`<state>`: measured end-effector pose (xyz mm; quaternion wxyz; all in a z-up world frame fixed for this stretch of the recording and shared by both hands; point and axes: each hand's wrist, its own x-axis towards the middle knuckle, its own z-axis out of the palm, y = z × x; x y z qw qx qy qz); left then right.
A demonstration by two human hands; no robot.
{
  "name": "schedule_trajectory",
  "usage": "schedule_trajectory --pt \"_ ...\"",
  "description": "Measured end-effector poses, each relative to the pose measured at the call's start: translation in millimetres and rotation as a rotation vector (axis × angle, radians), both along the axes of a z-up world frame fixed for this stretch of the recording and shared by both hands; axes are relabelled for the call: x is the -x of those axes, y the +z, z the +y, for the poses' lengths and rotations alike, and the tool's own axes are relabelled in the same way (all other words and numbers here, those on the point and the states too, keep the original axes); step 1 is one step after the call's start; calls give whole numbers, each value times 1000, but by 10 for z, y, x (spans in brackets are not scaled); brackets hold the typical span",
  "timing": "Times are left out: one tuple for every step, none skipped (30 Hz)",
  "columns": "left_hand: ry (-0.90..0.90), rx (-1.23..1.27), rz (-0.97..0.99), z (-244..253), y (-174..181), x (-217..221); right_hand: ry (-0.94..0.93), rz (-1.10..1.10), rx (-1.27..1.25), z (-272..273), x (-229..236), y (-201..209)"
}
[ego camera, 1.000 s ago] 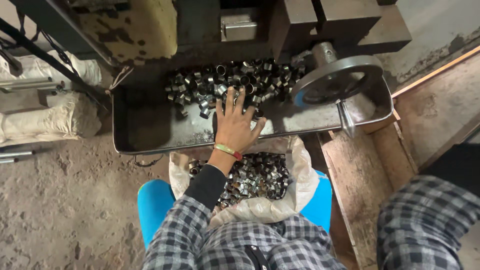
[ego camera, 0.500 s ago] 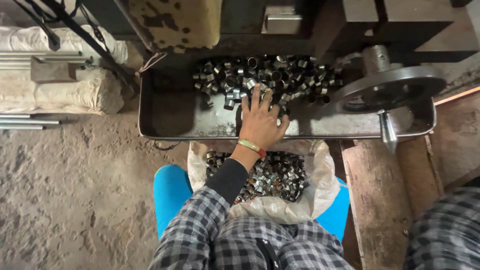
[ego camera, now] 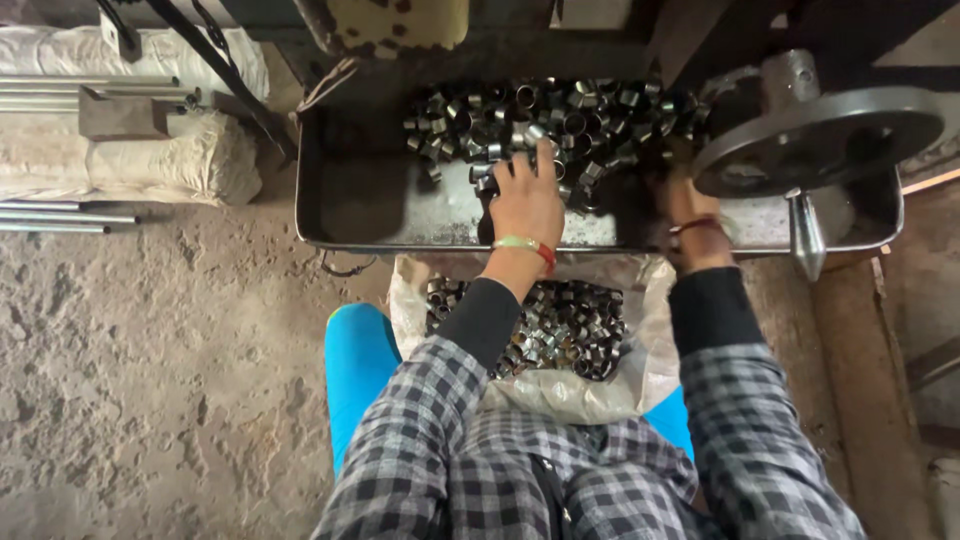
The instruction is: The person sits on a blue stool and repeatedly scoops small cylindrical metal parts from a white sack into a metal tray on a machine. The hands transfer the parts by hand without using tools, and the tray gradually fills with the parts.
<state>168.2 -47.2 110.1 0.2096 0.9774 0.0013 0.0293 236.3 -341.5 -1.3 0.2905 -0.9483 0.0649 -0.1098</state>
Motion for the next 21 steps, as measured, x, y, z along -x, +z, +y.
schedule_trajectory --pt "16 13 -46 -10 -54 -12 21 53 54 112 14 -35" --pt "34 23 -92 -5 -107 -19 11 120 105 205 17 -71" --pt "52 34 -137 -7 -146 -25 -5 183 157 255 34 -97" --pt "62 37 -82 8 -168 -33 -16 234 198 296 31 -120" --pt "73 41 -27 17 -172 -39 -28 282 235 296 34 -131" --pt "81 44 26 26 -159 -49 12 212 225 278 34 -137" --pt "80 51 22 49 -138 -49 52 141 215 238 47 -138" --pt "76 60 19 52 -114 -40 89 72 207 170 90 -135" --pt "72 70 17 62 -91 -32 114 -18 137 102 106 -114" --pt "72 89 41 59 -70 -24 137 -106 70 20 138 -73" --pt "72 109 66 59 -56 -21 161 -194 2 -29 192 -35" --pt "74 127 89 68 -46 -27 84 -144 -184 -53 255 15" --pt "47 103 107 66 -45 -38 8 -93 -370 -88 352 85" --pt "21 77 126 72 -61 -44 -69 -38 -557 -77 448 142" --pt "-5 50 145 75 -89 -59 -75 -42 -562 -38 514 200" --pt "-4 56 138 71 -128 -73 -83 -44 -566 7 589 255" --pt "-3 62 130 68 -175 -93 -91 -46 -570 75 648 296" --pt "-5 68 124 54 -230 -109 -12 -135 -383 165 687 315" --pt "-7 77 75 52 -287 -124 67 -220 -194 275 694 319" --pt "-7 89 26 57 -346 -134 149 -300 -2 369 715 318" --pt "-8 101 -22 46 -397 -138 120 -271 54 456 754 309"
